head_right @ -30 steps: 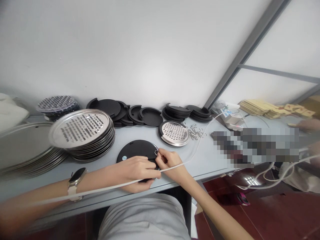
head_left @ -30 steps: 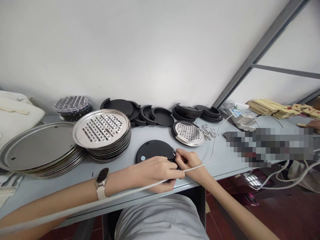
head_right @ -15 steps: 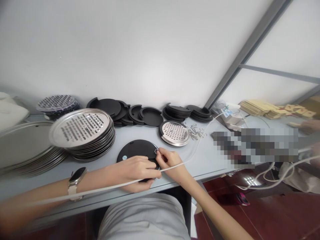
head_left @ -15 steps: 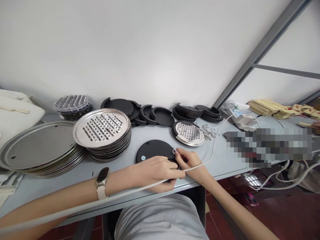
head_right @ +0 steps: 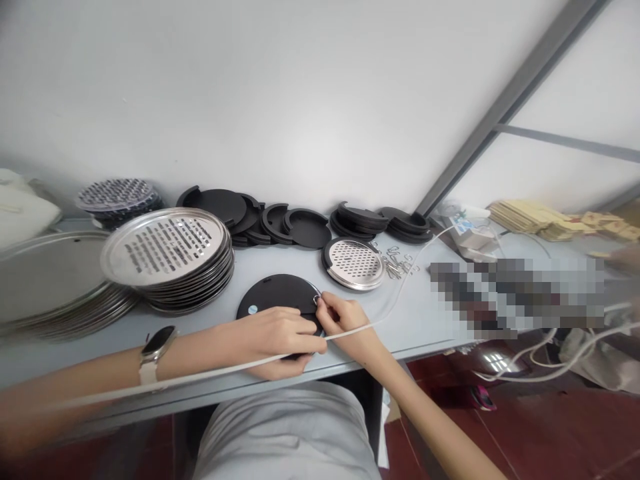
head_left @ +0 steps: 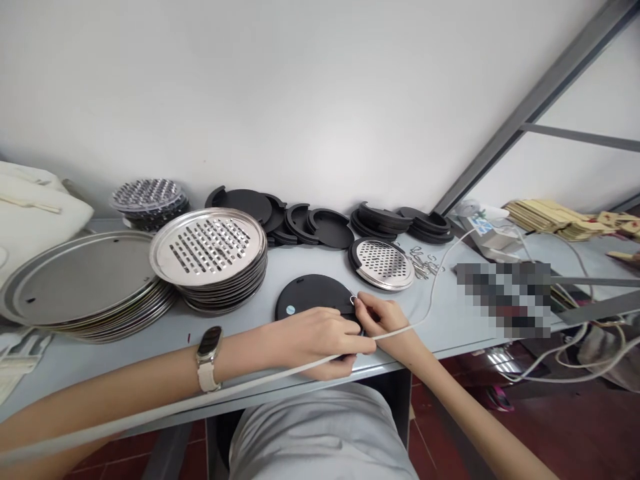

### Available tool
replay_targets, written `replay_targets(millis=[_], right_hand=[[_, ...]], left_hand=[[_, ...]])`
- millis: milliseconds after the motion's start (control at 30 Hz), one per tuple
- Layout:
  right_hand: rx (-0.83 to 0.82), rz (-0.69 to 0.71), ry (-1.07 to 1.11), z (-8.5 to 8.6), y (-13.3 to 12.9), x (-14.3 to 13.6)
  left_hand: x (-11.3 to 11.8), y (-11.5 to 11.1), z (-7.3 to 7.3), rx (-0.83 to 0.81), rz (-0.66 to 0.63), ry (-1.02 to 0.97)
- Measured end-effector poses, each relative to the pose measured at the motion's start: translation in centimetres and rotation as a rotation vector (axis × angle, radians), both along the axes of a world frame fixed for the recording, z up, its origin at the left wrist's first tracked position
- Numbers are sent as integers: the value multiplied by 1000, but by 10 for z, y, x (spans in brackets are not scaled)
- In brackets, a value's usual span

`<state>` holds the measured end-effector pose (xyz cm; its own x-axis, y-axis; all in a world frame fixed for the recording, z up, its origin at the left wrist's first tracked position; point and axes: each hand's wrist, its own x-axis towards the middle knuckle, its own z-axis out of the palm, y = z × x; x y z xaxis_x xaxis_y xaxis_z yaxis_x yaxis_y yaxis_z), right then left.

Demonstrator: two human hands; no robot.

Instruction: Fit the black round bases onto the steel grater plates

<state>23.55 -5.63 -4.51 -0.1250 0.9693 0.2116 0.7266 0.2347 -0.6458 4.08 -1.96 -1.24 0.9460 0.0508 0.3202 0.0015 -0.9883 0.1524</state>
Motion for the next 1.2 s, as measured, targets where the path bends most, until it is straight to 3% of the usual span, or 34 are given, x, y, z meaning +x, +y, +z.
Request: replay_targets(millis=[233,1200], right_hand=[[4,-1,-1,1,0,-1],[44,-48,71,2,1,-1]], left_hand=[[1,1,-7,9,-6,-22],[0,0,-3,37,9,36]])
